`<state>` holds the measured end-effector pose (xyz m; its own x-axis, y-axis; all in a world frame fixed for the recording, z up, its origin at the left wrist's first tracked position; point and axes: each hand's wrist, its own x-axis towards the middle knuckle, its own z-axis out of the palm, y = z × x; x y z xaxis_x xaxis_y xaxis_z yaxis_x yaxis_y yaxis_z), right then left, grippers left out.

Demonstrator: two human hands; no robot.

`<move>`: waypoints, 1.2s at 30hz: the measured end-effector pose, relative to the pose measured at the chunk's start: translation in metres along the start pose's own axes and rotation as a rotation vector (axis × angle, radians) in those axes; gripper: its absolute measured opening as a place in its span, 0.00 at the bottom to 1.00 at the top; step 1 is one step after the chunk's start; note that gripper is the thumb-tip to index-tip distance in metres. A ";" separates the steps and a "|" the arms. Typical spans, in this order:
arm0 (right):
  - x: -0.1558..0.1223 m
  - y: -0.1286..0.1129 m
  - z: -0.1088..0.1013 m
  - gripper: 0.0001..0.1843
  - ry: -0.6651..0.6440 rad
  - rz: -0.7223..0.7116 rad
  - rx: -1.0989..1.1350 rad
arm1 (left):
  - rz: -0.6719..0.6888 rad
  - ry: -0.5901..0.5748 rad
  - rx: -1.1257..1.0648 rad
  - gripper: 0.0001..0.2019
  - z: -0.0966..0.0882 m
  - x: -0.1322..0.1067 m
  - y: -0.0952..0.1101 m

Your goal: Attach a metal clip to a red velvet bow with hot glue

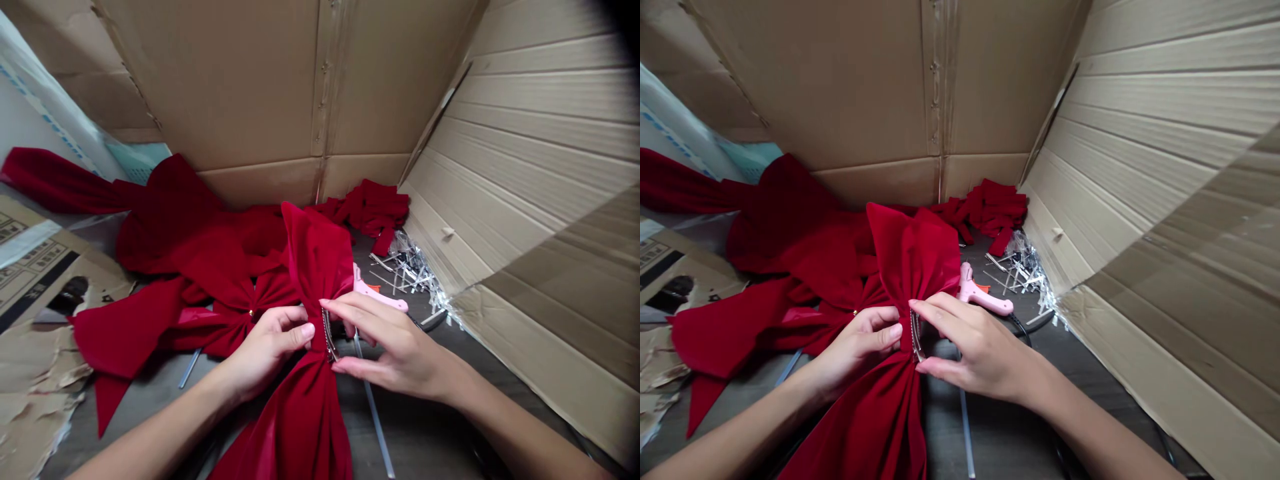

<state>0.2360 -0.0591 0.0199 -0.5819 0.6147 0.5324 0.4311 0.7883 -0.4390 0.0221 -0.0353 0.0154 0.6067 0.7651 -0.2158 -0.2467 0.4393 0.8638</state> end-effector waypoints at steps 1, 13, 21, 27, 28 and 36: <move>0.000 0.001 0.000 0.36 0.003 0.002 0.000 | 0.003 -0.004 -0.009 0.07 0.001 0.000 0.000; 0.001 0.005 0.004 0.33 0.045 -0.034 0.031 | 0.069 -0.015 0.040 0.07 0.007 -0.002 0.001; 0.001 0.006 0.006 0.31 0.067 -0.024 0.025 | 0.083 0.026 0.113 0.09 0.007 -0.001 -0.001; -0.003 0.006 0.010 0.31 0.040 0.019 0.021 | 0.097 0.015 0.097 0.06 0.008 -0.001 -0.001; -0.003 0.006 0.011 0.31 0.047 0.018 0.019 | 0.098 0.018 0.098 0.06 0.008 -0.001 -0.001; -0.002 0.007 0.012 0.31 0.068 0.049 0.089 | 0.066 0.012 0.106 0.11 0.003 0.001 -0.003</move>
<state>0.2317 -0.0552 0.0071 -0.5124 0.6552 0.5551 0.3934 0.7537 -0.5265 0.0258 -0.0375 0.0138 0.5822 0.7969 -0.1615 -0.2047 0.3359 0.9194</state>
